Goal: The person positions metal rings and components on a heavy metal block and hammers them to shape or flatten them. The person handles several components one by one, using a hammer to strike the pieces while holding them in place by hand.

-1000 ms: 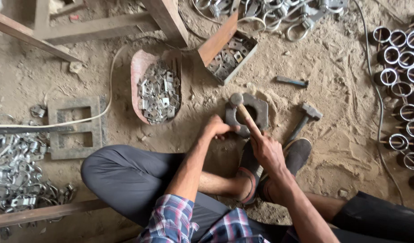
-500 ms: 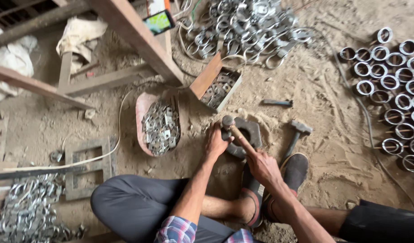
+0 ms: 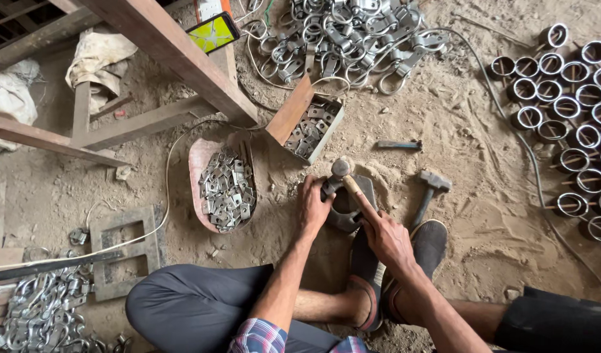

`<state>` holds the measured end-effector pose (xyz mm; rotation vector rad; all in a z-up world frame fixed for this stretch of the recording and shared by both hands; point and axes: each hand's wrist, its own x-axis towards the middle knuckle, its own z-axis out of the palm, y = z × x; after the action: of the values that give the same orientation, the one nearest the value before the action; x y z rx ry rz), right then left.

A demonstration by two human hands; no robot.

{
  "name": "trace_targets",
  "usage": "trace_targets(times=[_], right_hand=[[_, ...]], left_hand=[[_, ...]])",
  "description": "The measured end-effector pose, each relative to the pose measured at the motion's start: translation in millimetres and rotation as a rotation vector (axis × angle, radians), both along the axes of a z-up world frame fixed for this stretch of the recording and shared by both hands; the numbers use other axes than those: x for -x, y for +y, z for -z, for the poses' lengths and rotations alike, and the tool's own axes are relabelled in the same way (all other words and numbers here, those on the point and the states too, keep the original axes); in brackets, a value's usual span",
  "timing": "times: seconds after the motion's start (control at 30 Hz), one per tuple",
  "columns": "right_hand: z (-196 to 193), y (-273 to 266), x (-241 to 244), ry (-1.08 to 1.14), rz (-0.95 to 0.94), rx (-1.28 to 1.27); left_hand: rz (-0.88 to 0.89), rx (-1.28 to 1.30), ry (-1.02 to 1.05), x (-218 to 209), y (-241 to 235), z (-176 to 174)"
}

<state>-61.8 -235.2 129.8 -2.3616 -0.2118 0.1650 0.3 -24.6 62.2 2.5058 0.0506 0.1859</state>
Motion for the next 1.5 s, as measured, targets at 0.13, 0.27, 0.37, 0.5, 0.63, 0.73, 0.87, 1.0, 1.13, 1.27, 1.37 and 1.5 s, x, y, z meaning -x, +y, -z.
trace_targets(times=[0.13,0.27,0.37,0.5,0.63,0.73,0.87,1.0,1.13,1.27,1.37,1.5], right_hand=[[-0.9,1.8,-1.3,0.095,0.002,0.054],[-2.5,2.9,-0.5,0.094,-0.001,0.046],[-1.7,3.2,-0.2,0.085,0.001,0.043],[0.7,3.3,-0.2,0.074,-0.002,0.031],[1.6,3.4,0.0,0.07,-0.003,0.032],[1.4,2.6,-1.0,0.127,-0.004,0.046],[0.6,2.2,-0.9,0.11,-0.011,0.027],[2.5,1.1,0.8,0.066,-0.015,0.041],[1.7,1.5,1.3,0.047,-0.017,0.031],[-1.5,1.0,0.7,0.076,-0.037,0.011],[-3.6,-1.8,-0.3,0.001,-0.041,-0.037],[-16.2,-4.1,4.4,-0.175,-0.074,-0.162]], left_hand=[[-0.04,-0.018,-0.03,0.2,0.5,-0.1],[-0.096,0.099,-0.096,-4.3,1.4,14.3],[-0.139,0.355,-0.115,-10.5,0.4,28.5],[-0.183,0.459,0.021,-4.8,3.8,34.1],[-0.18,0.453,0.035,6.2,7.9,43.3],[-0.148,0.435,-0.016,1.8,11.7,58.2],[-0.15,0.317,-0.066,7.3,13.7,68.5],[-0.179,0.341,-0.068,5.4,13.2,77.2],[-0.179,0.337,-0.093,2.8,16.3,85.7],[-0.231,0.507,-0.029,-0.5,27.4,102.0],[-0.354,0.635,-0.093,-5.4,33.4,117.1],[-0.46,0.535,-0.183,-9.9,45.0,91.8]])
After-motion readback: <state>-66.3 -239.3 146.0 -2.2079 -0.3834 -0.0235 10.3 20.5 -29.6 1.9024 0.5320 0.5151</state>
